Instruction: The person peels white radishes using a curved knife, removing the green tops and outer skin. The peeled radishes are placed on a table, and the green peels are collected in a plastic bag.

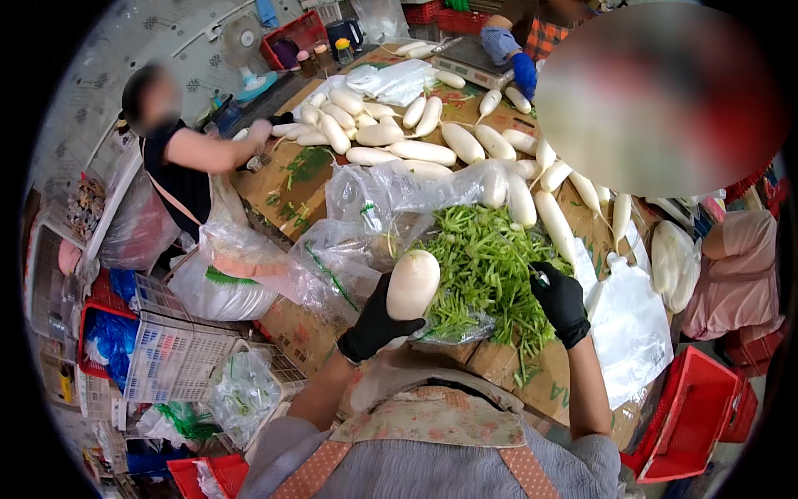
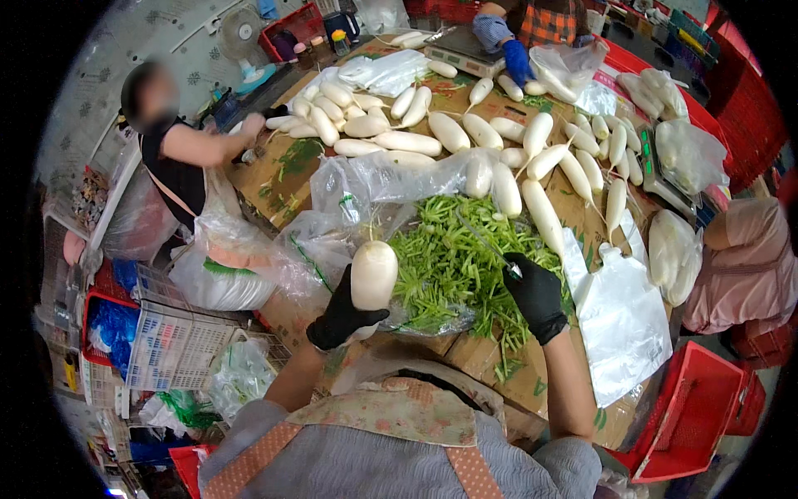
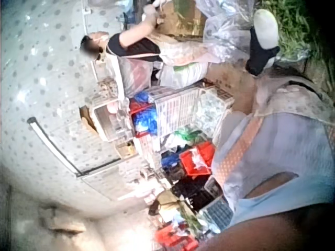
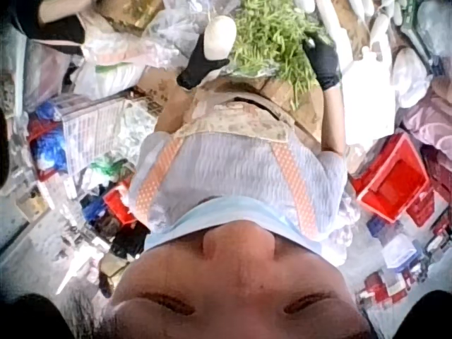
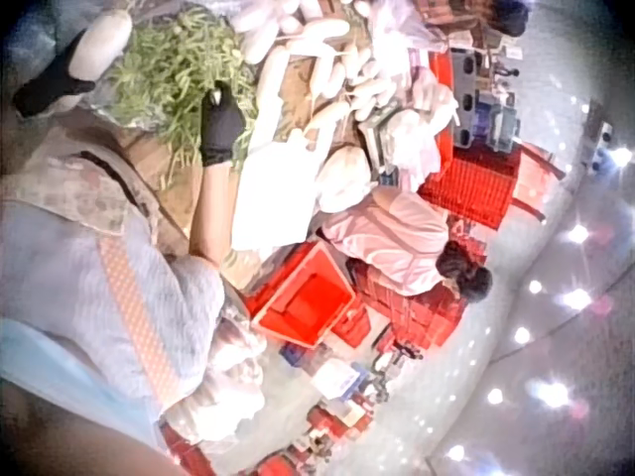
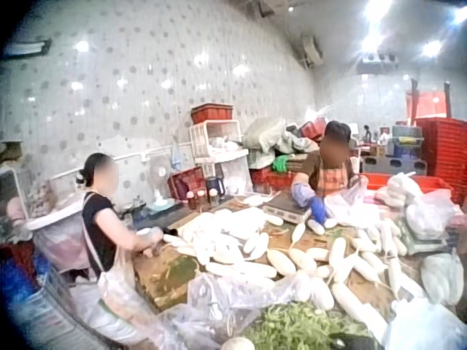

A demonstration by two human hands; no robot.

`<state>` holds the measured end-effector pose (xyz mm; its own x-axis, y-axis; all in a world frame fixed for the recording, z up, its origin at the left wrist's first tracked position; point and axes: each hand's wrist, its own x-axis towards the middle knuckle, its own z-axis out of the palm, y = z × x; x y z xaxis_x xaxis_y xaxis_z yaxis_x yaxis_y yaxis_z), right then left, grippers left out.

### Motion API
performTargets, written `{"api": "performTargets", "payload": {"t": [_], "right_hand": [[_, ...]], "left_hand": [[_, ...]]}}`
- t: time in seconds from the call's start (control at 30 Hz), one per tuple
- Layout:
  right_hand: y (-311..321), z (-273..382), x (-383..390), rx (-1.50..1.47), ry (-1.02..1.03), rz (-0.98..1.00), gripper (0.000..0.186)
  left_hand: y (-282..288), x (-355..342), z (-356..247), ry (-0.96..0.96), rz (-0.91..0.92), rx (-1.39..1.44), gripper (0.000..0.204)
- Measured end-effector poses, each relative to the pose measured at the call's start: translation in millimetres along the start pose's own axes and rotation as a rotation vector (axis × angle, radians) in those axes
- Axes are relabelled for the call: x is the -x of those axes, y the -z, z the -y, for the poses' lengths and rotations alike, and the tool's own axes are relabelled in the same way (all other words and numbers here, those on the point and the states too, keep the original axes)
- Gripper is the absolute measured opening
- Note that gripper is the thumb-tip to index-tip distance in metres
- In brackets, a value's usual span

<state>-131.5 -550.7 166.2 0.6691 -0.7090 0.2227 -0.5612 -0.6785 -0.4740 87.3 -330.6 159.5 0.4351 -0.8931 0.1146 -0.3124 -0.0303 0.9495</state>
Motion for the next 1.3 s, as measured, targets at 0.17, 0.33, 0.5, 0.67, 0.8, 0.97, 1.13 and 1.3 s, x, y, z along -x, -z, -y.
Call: {"api": "performTargets", "payload": {"t": [0.17,0.33,0.5,0.67,0.8,0.97,1.13,1.3], "right_hand": [[-21.6,-17.8,52.1,-0.042,-0.227,0.074,0.029],[-29.6,-29.2,102.1,-0.248,-0.428,-0.076,0.026],[-36.7,-52.9,143.4,-0.371,-0.648,-0.195,0.026],[-44.2,-82.3,184.1,0.055,-0.714,-0.399,0.027],[-24.3,-107.3,190.5,0.425,-0.884,-0.332,0.043],[-69.1,-106.5,122.6,-0.133,-0.478,-0.576,0.054],[-142.0,-58.7,28.5,-0.661,-0.570,-0.586,0.051],[-156.5,-9.8,-1.5,-1.192,-0.467,-0.530,0.046]], "left_hand": [[-9.9,-13.6,4.4,0.074,0.198,0.151,0.077],[-6.9,-95.2,21.2,0.682,0.494,0.176,0.062],[-15.0,-201.6,-42.0,-0.143,0.351,0.919,0.039],[-131.8,-126.9,1.0,-0.343,0.696,-0.270,0.074],[-188.0,-70.5,24.7,-0.854,0.908,-0.884,0.084],[-199.6,-102.7,13.0,-0.690,0.756,-1.084,0.088],[-167.0,-97.7,40.1,-0.430,0.696,-1.152,0.090],[-141.4,-79.8,91.6,-0.444,0.234,-0.859,0.074]]}}
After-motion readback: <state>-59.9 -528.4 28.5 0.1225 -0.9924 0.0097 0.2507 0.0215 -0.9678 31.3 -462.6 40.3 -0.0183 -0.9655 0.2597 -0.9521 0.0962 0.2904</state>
